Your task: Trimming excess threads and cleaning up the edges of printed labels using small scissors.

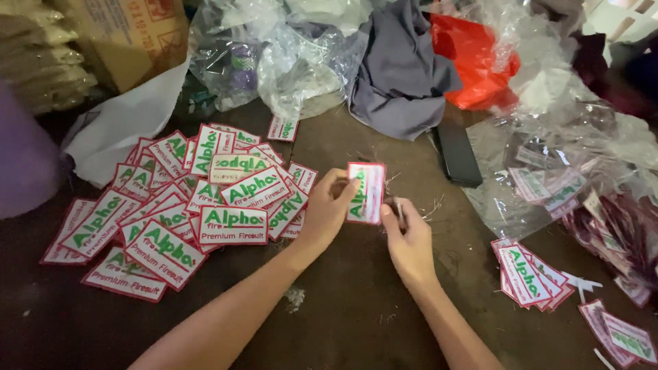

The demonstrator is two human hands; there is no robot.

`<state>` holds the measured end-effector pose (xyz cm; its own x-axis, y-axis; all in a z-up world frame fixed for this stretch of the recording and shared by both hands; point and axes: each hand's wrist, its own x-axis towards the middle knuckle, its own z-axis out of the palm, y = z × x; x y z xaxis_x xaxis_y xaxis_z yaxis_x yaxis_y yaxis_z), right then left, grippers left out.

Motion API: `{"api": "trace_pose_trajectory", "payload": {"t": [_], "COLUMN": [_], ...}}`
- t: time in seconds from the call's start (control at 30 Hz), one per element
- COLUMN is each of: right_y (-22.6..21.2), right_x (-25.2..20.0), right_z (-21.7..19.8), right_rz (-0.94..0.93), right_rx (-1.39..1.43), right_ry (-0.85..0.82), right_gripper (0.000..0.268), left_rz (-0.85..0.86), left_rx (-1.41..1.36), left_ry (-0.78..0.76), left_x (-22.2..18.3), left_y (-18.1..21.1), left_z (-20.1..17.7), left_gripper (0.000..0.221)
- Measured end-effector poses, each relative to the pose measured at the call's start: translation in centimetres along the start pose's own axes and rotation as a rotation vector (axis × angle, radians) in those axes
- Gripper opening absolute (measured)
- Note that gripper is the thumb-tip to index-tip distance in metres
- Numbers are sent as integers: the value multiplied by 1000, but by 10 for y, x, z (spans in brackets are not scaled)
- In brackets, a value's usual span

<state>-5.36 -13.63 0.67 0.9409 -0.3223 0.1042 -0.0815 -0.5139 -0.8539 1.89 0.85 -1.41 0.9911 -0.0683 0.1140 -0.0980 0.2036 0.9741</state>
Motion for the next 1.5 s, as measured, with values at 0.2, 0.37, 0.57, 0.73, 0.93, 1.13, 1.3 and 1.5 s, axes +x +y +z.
{"api": "trace_pose_trajectory", "payload": {"t": [0.2,0.37,0.57,0.73,0.93,1.13,1.3,1.5], "right_y": [-27,-18,-3,10,22,44,43,37], "right_x": [-12,-7,1,9,9,16,15,8], "right_z": [6,12,4,-9,-9,-8,-8,2], "right_rz": [2,113,150,-10,-550,-700,-710,-574], "right_rx": [240,385,357,-249,-787,-1056,-1049,-818], "right_ry": [104,261,255,338,463,425,377,287], "right_gripper": [14,20,21,35,42,31,31,29], "left_rz": [16,-24,-167,-164,-145,-166,-163,-61], "left_rx": [108,-44,-193,-66,59,25,45,53], "left_ry": [-90,-158,-163,-79,-52,-10,-68,-74], "left_x": [-7,-2,-5,4,7,2,4,5], "left_y": [2,6,8,-8,-24,-1,-12,-26], "left_z": [5,1,3,-1,-3,-3,-4,-1], "left_gripper": [20,28,22,22,36,39,36,27]}}
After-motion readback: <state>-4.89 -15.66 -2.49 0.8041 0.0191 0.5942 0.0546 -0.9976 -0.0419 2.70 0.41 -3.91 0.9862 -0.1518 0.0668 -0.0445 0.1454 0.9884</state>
